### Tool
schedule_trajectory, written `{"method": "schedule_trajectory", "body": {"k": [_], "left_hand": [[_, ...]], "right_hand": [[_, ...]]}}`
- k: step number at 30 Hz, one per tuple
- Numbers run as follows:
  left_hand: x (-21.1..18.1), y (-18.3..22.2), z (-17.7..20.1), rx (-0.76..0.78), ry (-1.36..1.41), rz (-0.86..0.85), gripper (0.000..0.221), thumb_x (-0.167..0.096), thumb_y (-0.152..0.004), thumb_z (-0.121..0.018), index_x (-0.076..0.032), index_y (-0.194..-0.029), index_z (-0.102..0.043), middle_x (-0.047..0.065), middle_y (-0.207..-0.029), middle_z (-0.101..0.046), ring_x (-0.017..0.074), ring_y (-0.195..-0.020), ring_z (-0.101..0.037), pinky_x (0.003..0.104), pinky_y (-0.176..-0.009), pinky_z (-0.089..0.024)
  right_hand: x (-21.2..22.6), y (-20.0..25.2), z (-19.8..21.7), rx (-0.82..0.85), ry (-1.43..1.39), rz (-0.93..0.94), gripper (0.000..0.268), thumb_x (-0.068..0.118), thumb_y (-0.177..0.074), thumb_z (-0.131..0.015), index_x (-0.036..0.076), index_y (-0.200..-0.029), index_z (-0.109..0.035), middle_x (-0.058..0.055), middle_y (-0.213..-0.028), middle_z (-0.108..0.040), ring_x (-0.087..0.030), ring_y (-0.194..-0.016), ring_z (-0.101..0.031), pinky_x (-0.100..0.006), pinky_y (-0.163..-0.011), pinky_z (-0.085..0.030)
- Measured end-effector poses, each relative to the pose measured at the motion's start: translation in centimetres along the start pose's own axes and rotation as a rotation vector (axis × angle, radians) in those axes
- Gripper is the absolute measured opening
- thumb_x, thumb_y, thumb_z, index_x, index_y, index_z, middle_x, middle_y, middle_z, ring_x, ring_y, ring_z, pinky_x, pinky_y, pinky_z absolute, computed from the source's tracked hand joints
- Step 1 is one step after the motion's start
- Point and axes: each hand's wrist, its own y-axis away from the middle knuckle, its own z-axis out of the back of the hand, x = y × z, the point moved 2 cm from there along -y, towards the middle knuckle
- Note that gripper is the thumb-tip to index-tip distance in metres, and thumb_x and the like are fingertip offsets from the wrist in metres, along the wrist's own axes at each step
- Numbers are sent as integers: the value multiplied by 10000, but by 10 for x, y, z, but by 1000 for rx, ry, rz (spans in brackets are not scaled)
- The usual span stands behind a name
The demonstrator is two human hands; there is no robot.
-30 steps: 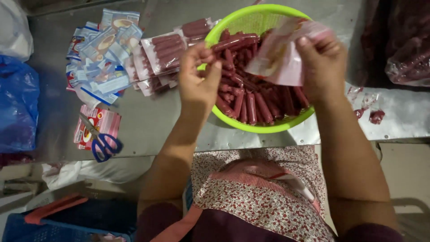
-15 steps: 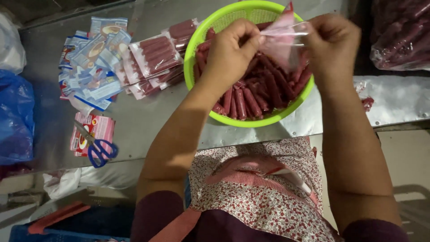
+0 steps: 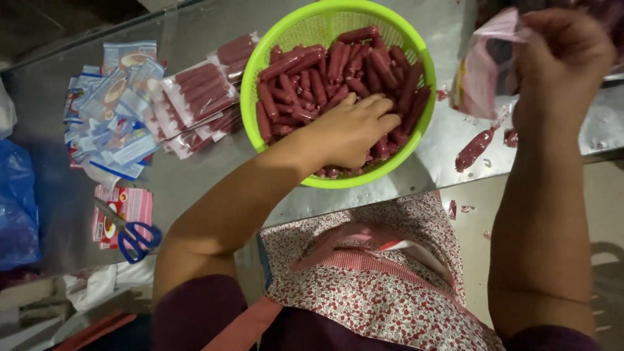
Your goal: Manually placing small sausages into plastic bags for packaging.
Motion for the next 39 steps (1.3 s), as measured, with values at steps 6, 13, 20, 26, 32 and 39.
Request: {"method": "schedule_trajectory", "body": {"k": [6,13,20,26,32,39], "left_hand": [[7,-19,-1,52,-121,25,838,-89,-704,-670,-65,-1500,-408,208,-1419,-441,403,-1348,-375,614,-1068,-354],[-11,5,30,344,-13,148,1062,17,-738,-705,-139,-1622,-138,169,-1639,-146,344,-1547,-62,619,-1206,-106],[-10,10,19,53,-103,67,753,172,-808,-533,-96,-1508,-455,248,-1462,-472,454,-1436,-325,671,-1197,-193],[19,-9,-12,-151,-289,-82,620,20,-744,-619,-127,-1347,-613,145,-1090,-655,372,-1048,-564,618,-875,-410],[31,-10,-1,-91,78,114,811,-260,-715,-757,-159,-1470,-480,188,-996,-606,430,-867,-636,533,-742,-468],[22,-16,-16,-286,9,141,418,-64,-748,-665,-111,-1155,-583,173,-1083,-605,390,-1130,-532,565,-1022,-420]], "right_hand": [[0,13,-9,40,59,-106,123,-43,-1053,-717,58,-1108,-760,-44,-893,-708,-67,-667,-568,-232,-542,-428],[18,25,-13,132,80,-187,42,14,-1120,-711,12,-1146,-745,-65,-774,-636,-87,-508,-489,-228,-405,-366],[14,29,-24,216,42,-176,36,-29,-1136,-692,-19,-1158,-719,-91,-787,-637,-104,-509,-518,-223,-426,-418],[21,30,-41,252,118,-179,102,42,-1129,-680,21,-1214,-731,-74,-835,-679,-78,-570,-563,-195,-464,-476],[26,32,-54,287,109,-158,138,42,-1124,-652,14,-1244,-715,-96,-924,-704,-89,-591,-584,-202,-489,-501],[28,27,-63,304,180,-97,121,41,-1111,-650,20,-1195,-735,-93,-937,-722,-98,-584,-602,-210,-484,-504]]}}
